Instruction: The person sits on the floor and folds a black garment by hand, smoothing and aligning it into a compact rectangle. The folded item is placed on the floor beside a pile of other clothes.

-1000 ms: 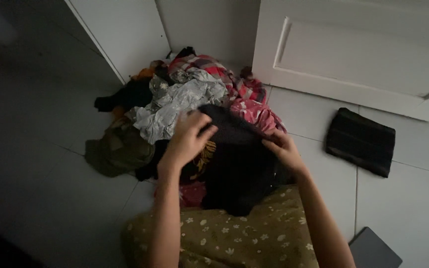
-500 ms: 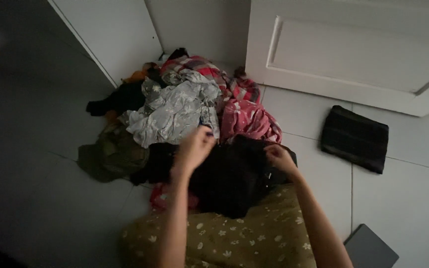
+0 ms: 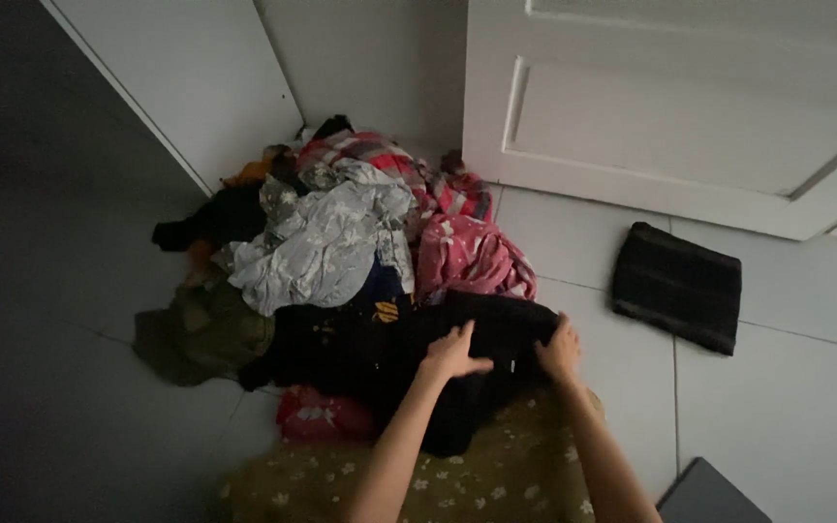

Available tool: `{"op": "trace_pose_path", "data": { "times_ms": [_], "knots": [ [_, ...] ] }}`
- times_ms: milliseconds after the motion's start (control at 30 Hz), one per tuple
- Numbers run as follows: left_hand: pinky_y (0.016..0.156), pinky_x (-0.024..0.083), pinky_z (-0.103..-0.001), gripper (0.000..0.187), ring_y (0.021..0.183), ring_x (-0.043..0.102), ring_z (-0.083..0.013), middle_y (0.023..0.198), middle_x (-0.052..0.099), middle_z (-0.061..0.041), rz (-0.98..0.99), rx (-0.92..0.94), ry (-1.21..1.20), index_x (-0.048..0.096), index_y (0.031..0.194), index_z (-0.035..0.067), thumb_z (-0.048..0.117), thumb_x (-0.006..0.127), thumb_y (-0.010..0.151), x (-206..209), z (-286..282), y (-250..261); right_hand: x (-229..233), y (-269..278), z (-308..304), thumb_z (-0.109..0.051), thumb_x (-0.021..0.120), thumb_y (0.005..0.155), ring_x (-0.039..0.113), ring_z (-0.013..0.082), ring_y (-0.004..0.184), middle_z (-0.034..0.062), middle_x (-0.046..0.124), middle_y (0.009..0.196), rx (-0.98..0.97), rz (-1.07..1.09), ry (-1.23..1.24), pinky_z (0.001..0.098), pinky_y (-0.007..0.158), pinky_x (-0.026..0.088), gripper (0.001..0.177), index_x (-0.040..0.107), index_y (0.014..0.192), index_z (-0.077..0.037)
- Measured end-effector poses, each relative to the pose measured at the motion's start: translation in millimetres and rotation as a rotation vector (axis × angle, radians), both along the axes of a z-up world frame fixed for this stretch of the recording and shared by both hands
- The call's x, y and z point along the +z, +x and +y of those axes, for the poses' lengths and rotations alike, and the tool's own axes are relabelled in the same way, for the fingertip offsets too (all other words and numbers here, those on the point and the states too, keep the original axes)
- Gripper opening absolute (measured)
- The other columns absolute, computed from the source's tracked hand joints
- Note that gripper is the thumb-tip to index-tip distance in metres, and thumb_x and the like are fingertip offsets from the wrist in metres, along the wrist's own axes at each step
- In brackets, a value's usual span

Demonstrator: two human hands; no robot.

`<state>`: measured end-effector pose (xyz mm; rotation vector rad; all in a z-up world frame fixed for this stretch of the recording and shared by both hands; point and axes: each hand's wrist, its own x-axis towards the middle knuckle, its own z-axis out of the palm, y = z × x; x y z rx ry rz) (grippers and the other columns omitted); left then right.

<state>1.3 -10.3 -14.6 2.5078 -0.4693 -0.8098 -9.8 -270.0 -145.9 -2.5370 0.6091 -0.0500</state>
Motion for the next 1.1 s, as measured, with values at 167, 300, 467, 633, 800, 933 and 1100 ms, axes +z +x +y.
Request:
{"op": "trace_pose_path", "data": {
  "times_ms": [167, 300, 467, 633, 800, 933, 1100],
  "knots": [
    [0.114, 0.035, -0.065, 0.132, 0.147, 0.034, -0.0476, 0.164, 0.025, -0.027, 0.174, -0.185, 0.179, 0.008, 0.165, 0.018, 0.083, 0.066, 0.067, 12.9, -0.4, -8.5, -80.6, 39.8, -35.6, -0.029, 0.077, 0.085, 0.058, 0.047, 0.128, 0.0258, 0.057, 0.142, -0.005, 0.046, 0.292, 0.0616, 0.103, 0.051, 0.083, 0.026, 0.151, -0.021],
    [0.115, 0.028, -0.069, 0.115, 0.145, 0.039, -0.0457, 0.157, 0.038, -0.027, 0.143, -0.056, 0.097, 0.021, 0.162, 0.012, 0.086, 0.052, 0.08, -16.3, -2.3, -5.4, -55.4, 54.1, -31.8, -0.027, 0.066, 0.092, 0.069, 0.043, 0.114, 0.0213, 0.071, 0.121, 0.07, 0.097, 0.188, 0.0543, 0.091, 0.059, 0.048, 0.051, 0.137, -0.019],
    [0.085, 0.057, -0.052, 0.015, 0.101, 0.062, -0.0439, 0.108, 0.057, -0.016, -0.547, 0.125, -0.34, 0.068, 0.088, 0.009, 0.024, 0.065, 0.085, -62.4, 1.3, 13.6, -43.3, 88.6, -41.7, -0.03, 0.053, 0.094, 0.075, 0.0429, 0.092, 0.0204, 0.077, 0.095, 0.032, 0.039, 0.043, 0.0549, 0.074, 0.06, 0.037, 0.073, 0.116, -0.008],
    [0.099, 0.049, -0.048, 0.015, 0.115, 0.06, -0.0408, 0.114, 0.059, -0.02, -0.511, 0.268, -0.606, 0.059, 0.107, 0.006, 0.015, 0.051, 0.097, 36.0, 25.0, 18.2, 88.9, 47.3, -6.7, -0.036, 0.059, 0.086, 0.072, 0.0436, 0.102, 0.0231, 0.075, 0.11, 0.157, 0.039, -0.056, 0.0574, 0.086, 0.058, 0.061, 0.06, 0.139, -0.006],
    [0.062, 0.046, -0.038, 0.022, 0.056, 0.049, -0.0208, 0.067, 0.05, -0.006, -0.51, 0.268, -0.816, 0.048, 0.11, 0.016, 0.033, 0.033, 0.113, 102.7, 29.7, 15.1, 173.7, 35.0, 44.7, -0.027, 0.062, 0.081, 0.07, 0.0465, 0.106, 0.0232, 0.075, 0.113, 0.367, 0.141, 0.09, 0.0576, 0.089, 0.057, 0.06, 0.063, 0.137, -0.007],
    [0.068, 0.045, -0.037, 0.018, 0.069, 0.053, -0.0256, 0.078, 0.05, -0.012, -0.513, 0.381, -0.924, 0.044, 0.103, 0.012, 0.029, 0.043, 0.11, 133.2, 36.4, 19.0, 181.0, 51.4, 56.7, -0.019, 0.047, 0.086, 0.068, 0.0492, 0.089, 0.0354, 0.069, 0.092, 0.268, 0.23, 0.622, 0.0544, 0.081, 0.057, 0.046, 0.065, 0.11, 0.016],
    [0.065, 0.045, -0.03, 0.026, 0.073, 0.06, -0.0153, 0.073, 0.061, -0.001, -0.498, 0.441, -0.945, 0.064, 0.083, 0.015, 0.038, 0.07, 0.093, 137.1, 65.7, 37.7, 198.0, 59.0, 59.8, -0.015, 0.045, 0.088, 0.068, 0.0484, 0.051, 0.0378, 0.064, 0.065, 0.222, 0.109, 0.964, 0.0555, 0.045, 0.057, 0.035, 0.058, 0.106, 0.011]
  ]
}}
